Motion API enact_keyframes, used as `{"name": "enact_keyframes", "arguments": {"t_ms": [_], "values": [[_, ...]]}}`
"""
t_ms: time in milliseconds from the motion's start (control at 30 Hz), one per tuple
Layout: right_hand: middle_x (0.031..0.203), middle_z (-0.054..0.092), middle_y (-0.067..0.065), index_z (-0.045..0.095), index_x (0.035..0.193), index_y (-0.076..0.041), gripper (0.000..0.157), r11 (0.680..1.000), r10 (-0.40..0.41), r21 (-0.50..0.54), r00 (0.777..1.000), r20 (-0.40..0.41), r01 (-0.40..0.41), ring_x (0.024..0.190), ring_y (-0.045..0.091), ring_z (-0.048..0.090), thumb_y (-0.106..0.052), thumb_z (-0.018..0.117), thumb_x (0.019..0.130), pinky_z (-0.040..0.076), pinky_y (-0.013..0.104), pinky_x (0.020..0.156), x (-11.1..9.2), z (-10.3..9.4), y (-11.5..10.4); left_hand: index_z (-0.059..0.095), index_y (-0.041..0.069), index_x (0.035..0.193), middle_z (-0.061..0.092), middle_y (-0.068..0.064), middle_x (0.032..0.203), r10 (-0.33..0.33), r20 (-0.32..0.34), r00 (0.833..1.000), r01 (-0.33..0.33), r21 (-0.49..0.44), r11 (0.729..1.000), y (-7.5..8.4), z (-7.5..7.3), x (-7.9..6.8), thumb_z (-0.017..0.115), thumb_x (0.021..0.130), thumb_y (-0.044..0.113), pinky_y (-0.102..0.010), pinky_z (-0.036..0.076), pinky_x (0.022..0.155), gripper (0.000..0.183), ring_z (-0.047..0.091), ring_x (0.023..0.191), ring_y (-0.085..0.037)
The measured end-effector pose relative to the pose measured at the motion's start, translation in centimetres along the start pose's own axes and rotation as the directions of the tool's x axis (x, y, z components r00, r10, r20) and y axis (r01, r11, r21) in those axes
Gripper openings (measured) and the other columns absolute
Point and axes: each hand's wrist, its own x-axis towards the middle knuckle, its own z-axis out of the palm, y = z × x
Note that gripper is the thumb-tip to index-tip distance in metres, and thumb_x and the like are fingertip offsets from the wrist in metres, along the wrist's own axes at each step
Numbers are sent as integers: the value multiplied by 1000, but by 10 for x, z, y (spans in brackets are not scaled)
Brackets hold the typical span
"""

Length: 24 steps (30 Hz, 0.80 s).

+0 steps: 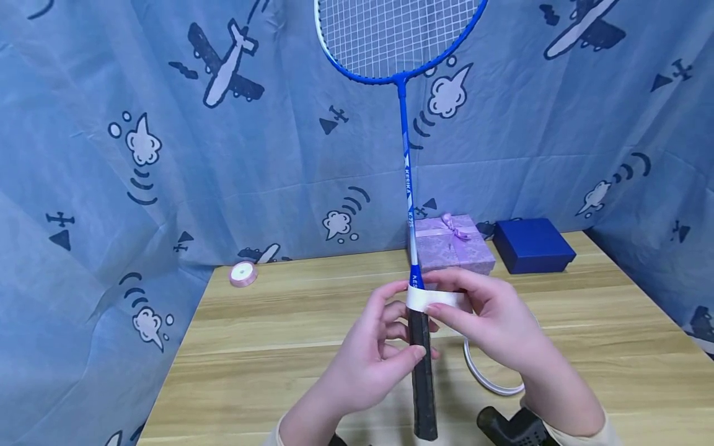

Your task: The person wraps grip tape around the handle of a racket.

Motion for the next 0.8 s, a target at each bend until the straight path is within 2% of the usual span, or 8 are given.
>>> {"name": "enact_keyframes", "arguments": {"t_ms": [67,167,300,467,533,667,800], "values": [[92,70,-6,70,121,-1,37,1000,-7,-5,1000,-21,7,56,9,51,13,73,87,41,25,43,0,-1,0,30,19,154,62,-32,122,21,14,1000,-21,-4,1000,-1,-1,0,58,93,-14,-41,66,77,75,73,93,-15],[90,69,-5,72,115,-2,32,1000,2,-6,998,-61,-2,57,11,47,13,73,87,36,28,42,0,-2,-1,29,19,154,62,-33,122,38,31,999,-38,1,999,-2,-2,0,58,94,-14,-41,66,77,74,74,95,-17],[95,71,-1,71,106,-2,24,998,0,59,995,-104,6,64,11,55,14,72,88,42,27,49,0,-3,-1,28,19,154,62,-32,122,34,41,999,-35,17,999,-2,-2,0,58,95,-13,-39,66,77,74,74,96,-18],[93,71,-1,71,102,-1,24,997,-4,77,990,-141,15,68,10,58,18,71,86,46,23,53,0,-3,-2,29,20,154,62,-31,122,26,40,999,-27,15,1000,-3,-3,1,58,95,-13,-39,66,77,74,74,95,-17],[93,71,-2,71,104,-1,24,999,21,52,991,-136,-14,68,10,60,16,72,87,47,22,53,1,-2,-1,28,19,154,61,-33,121,44,48,998,-45,-1,999,-5,-3,1,58,95,-14,-40,66,77,74,74,94,-22],[95,72,0,70,110,0,22,996,78,54,993,-86,-73,71,10,63,9,72,90,50,22,56,3,-2,1,25,11,154,57,-39,122,119,88,989,-114,-53,992,-7,-5,1,57,94,-15,-43,66,79,73,72,94,-44],[100,74,0,69,117,-2,25,983,98,155,995,3,-97,80,12,69,8,66,95,57,21,69,4,-2,5,20,9,155,54,-42,125,163,139,977,-149,-107,983,-8,-6,2,53,95,-15,-46,65,83,73,67,96,-56]]}}
